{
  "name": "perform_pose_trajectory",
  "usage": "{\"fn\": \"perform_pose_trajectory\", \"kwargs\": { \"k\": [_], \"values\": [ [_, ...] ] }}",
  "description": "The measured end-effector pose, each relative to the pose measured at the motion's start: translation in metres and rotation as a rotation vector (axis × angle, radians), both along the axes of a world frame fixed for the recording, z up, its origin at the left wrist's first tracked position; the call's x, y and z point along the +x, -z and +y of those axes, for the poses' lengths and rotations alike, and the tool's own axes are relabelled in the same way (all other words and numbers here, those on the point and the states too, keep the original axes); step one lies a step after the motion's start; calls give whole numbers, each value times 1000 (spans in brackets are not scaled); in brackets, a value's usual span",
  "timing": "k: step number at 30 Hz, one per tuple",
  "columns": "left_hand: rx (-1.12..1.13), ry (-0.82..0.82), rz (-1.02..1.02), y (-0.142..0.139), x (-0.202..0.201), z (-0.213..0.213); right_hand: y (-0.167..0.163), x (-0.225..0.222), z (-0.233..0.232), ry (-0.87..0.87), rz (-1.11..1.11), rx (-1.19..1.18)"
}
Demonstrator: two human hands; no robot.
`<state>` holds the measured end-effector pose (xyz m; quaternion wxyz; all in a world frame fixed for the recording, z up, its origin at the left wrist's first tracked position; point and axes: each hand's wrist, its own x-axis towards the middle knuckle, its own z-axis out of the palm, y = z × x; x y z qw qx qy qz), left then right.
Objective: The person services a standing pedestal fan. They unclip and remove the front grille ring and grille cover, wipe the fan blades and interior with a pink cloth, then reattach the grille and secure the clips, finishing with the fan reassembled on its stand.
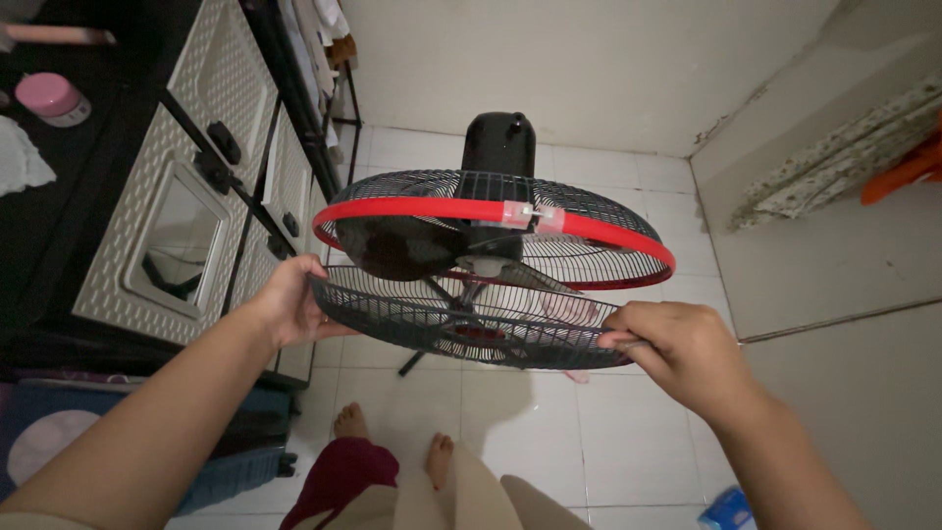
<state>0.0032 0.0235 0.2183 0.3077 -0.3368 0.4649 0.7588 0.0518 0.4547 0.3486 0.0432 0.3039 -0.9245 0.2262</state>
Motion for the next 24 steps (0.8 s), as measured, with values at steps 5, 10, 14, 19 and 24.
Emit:
{"fn": "perform_pose_trajectory", "kwargs": {
  "k": [5,10,14,19,24],
  "values": [
    [-102,-1,32,-6,3,4,0,-1,0,-5,35,2],
    [-11,13,16,-8,1,2,3,-3,2,11,15,-7],
    [-5,7,8,-7,-2,4,5,-7,5,43,-20,-46],
    [66,-8,32,-11,-3,6,2,-11,5,108,-38,-68],
    [39,-61,40,-20,-3,14,-2,-11,-3,161,-3,-110]
  ]
}}
